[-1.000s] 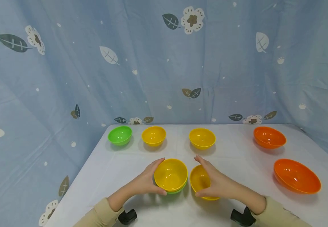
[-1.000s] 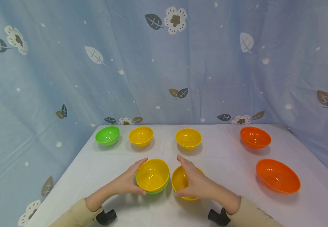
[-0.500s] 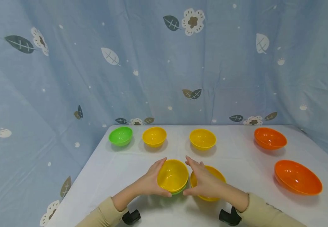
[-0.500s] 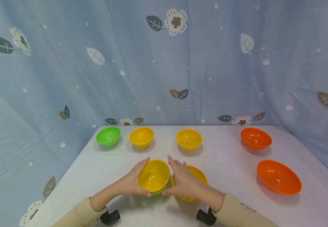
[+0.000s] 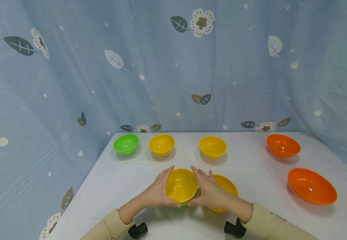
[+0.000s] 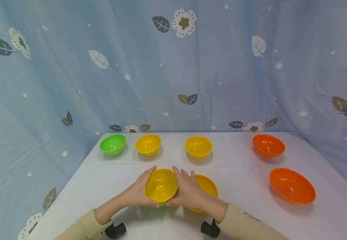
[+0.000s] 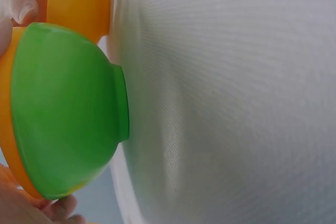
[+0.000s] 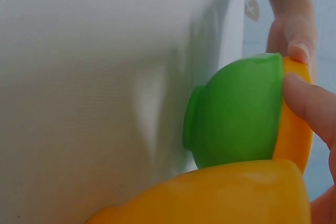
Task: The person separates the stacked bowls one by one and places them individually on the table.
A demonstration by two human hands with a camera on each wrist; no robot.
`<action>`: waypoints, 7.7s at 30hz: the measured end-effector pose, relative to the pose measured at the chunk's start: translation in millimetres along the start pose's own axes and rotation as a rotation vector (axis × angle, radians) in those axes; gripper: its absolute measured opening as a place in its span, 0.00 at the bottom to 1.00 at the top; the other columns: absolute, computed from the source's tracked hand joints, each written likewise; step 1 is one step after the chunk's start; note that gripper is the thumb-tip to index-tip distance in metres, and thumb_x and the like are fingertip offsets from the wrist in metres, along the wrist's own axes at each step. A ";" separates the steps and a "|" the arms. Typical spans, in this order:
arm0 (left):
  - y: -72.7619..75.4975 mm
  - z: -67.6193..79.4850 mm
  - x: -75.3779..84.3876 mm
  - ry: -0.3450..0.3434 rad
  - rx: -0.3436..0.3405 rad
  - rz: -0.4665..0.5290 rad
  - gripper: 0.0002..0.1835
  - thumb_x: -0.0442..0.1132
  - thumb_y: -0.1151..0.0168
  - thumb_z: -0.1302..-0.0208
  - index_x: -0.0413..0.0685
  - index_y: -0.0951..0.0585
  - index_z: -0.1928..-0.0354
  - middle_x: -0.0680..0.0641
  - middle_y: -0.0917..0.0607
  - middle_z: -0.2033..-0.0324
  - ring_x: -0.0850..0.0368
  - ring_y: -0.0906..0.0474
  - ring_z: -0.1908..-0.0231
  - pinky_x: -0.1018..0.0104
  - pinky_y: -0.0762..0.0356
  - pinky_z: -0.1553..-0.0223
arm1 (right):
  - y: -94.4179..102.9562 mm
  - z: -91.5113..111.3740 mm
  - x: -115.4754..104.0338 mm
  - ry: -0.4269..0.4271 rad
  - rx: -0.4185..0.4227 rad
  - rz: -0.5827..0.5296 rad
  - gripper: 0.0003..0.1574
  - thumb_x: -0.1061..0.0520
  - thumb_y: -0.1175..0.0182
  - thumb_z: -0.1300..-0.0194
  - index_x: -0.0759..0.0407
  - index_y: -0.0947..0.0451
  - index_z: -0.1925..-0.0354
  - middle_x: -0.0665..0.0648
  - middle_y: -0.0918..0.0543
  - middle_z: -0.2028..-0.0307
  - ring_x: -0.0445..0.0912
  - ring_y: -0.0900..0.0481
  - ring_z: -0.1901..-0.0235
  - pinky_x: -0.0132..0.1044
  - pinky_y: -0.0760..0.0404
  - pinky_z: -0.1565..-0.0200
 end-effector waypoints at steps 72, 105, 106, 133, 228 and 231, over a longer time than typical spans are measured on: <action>132.5 70.1 -80.4 0.313 0.385 -0.064 0.64 0.51 0.28 0.57 0.35 0.63 0.31 0.28 0.46 0.36 0.34 0.40 0.44 0.37 0.34 0.48 | -2.3 -2.7 -3.5 -0.005 0.002 0.070 0.62 0.43 0.28 0.58 0.73 0.45 0.36 0.72 0.41 0.36 0.64 0.50 0.34 0.59 0.58 0.35; 131.7 100.8 -134.2 0.485 0.364 -0.069 0.65 0.51 0.30 0.55 0.24 0.66 0.34 0.19 0.56 0.37 0.25 0.52 0.39 0.33 0.49 0.42 | -2.7 2.3 -2.4 0.000 -0.025 0.053 0.59 0.42 0.31 0.53 0.74 0.46 0.36 0.71 0.42 0.35 0.64 0.50 0.34 0.58 0.58 0.34; 131.7 102.0 -135.6 0.491 0.364 -0.066 0.65 0.51 0.30 0.55 0.24 0.66 0.34 0.20 0.56 0.37 0.25 0.52 0.39 0.33 0.49 0.42 | -2.7 2.4 -2.6 0.003 -0.023 0.051 0.59 0.42 0.31 0.53 0.74 0.46 0.36 0.71 0.42 0.36 0.64 0.50 0.34 0.58 0.58 0.35; 124.0 105.2 -132.3 0.538 0.279 -0.050 0.68 0.52 0.29 0.56 0.25 0.71 0.35 0.21 0.61 0.37 0.27 0.53 0.40 0.35 0.50 0.40 | -1.5 3.5 -2.2 -0.010 -0.027 0.040 0.58 0.44 0.31 0.52 0.73 0.46 0.35 0.70 0.42 0.35 0.63 0.50 0.34 0.58 0.57 0.34; -3.2 -5.7 4.9 0.018 -0.010 -0.171 0.68 0.61 0.26 0.69 0.37 0.54 0.30 0.40 0.48 0.31 0.44 0.48 0.34 0.43 0.39 0.41 | 4.7 8.5 1.7 -0.030 0.051 -0.011 0.55 0.48 0.29 0.54 0.73 0.44 0.37 0.73 0.41 0.37 0.66 0.50 0.35 0.62 0.56 0.37; -1.4 -4.2 3.4 0.029 -0.004 -0.171 0.68 0.60 0.26 0.69 0.37 0.54 0.30 0.40 0.48 0.31 0.44 0.48 0.34 0.43 0.40 0.40 | 7.4 10.9 2.8 -0.054 0.062 -0.013 0.55 0.49 0.29 0.54 0.72 0.44 0.36 0.73 0.41 0.36 0.66 0.51 0.34 0.62 0.57 0.36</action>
Point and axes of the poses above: each hand's wrist, its own z-axis away from the middle knuckle, its own y-axis out of the back of the hand, x = y × z, the point moved 3 cm from there along -z, towards the middle knuckle
